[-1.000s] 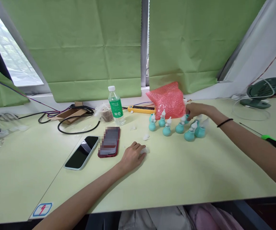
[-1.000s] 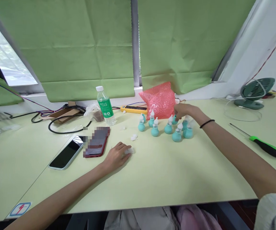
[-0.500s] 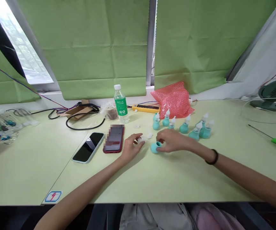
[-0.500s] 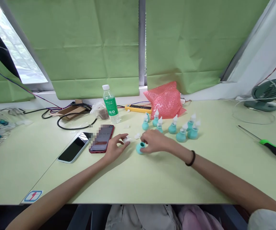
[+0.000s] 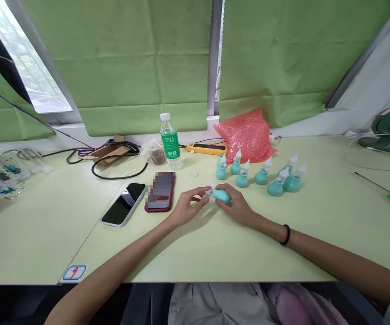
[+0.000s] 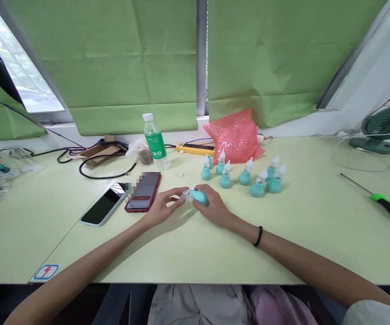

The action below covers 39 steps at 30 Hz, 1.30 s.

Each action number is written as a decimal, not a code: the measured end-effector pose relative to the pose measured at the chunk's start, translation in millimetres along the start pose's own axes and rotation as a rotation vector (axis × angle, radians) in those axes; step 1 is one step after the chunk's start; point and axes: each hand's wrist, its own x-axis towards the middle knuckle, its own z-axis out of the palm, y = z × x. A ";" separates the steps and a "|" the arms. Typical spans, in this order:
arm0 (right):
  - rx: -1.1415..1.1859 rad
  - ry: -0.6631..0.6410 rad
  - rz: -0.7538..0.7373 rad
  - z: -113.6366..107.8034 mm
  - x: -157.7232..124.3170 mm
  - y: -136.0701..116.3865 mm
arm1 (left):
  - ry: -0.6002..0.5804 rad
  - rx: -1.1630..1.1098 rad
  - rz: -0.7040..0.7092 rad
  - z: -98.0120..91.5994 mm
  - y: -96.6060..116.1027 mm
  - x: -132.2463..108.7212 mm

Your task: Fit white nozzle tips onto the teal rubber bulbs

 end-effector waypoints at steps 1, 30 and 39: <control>0.003 -0.005 -0.001 -0.1 0.0 -0.8 | 0.004 0.068 0.022 1.4 1.2 -1.4; -0.700 -0.042 -0.080 -1.9 -4.5 -0.2 | -0.145 -0.160 -0.201 -1.1 1.8 2.2; -0.691 -0.257 -0.013 -8.9 -3.1 -10.0 | -0.153 0.142 0.003 3.2 5.2 -4.9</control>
